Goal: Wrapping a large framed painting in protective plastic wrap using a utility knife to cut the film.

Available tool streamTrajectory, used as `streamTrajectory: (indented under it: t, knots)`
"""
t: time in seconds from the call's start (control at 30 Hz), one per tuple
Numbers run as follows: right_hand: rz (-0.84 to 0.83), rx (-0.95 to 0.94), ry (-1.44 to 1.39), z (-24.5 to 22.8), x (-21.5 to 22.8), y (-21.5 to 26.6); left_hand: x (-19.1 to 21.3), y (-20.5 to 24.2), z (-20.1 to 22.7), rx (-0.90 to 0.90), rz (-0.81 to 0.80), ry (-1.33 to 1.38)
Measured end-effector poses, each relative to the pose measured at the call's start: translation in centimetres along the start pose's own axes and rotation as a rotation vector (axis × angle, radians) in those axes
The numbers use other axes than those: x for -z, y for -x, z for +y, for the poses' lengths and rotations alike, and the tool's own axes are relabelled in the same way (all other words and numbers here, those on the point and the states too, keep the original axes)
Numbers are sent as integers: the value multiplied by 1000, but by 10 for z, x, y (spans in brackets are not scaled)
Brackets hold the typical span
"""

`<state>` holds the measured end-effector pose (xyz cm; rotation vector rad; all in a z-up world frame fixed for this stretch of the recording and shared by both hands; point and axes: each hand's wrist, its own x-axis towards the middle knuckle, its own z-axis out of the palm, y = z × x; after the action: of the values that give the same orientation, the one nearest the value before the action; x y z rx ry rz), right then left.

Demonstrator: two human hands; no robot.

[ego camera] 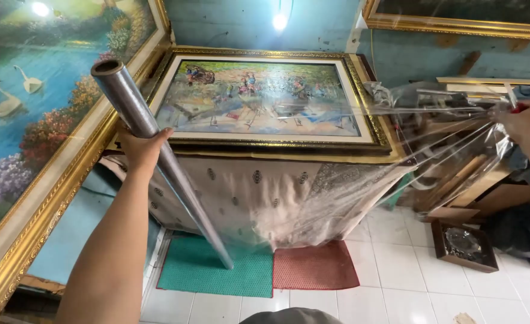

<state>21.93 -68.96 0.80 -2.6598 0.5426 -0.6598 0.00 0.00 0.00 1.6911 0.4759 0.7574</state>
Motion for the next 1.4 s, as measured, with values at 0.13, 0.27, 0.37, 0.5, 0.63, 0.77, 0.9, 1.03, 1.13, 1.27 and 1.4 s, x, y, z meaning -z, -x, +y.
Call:
streamTrajectory:
  t: [0.13, 0.27, 0.37, 0.5, 0.63, 0.77, 0.9, 1.03, 1.13, 1.27, 1.4]
  knots:
    - [-42, -76, -340, -19, 21, 21, 4, -1, -16, 52, -244, 41]
    - [-50, -125, -337, -37, 39, 46, 11, -10, -2, 127, -219, -88]
    - [-126, -63, -294, -57, 44, 63, 25, -27, 8, 106, -66, -120]
    - [-270, -177, -405, -77, 30, 78, 38, -47, 12, -26, -26, -67]
    - [-261, -255, -485, -78, 6, 77, 45, -41, 32, -43, -178, -112]
    - [-142, -274, -465, -71, 7, 61, 44, -26, 37, -100, -252, -183]
    - [26, -302, -367, -14, -16, 3, 35, -38, 12, -111, 135, -217]
    - [-71, -359, -423, 3, -11, -1, 34, -51, -7, -95, -24, 43]
    - [-66, -363, -462, 8, -6, 8, 43, -37, -3, 82, -269, -10]
    - [-33, -290, -440, 39, -9, -3, 44, -21, 29, 85, -162, -122]
    - [9, -308, -495, 47, -8, -25, 51, -29, 12, 119, -5, -186]
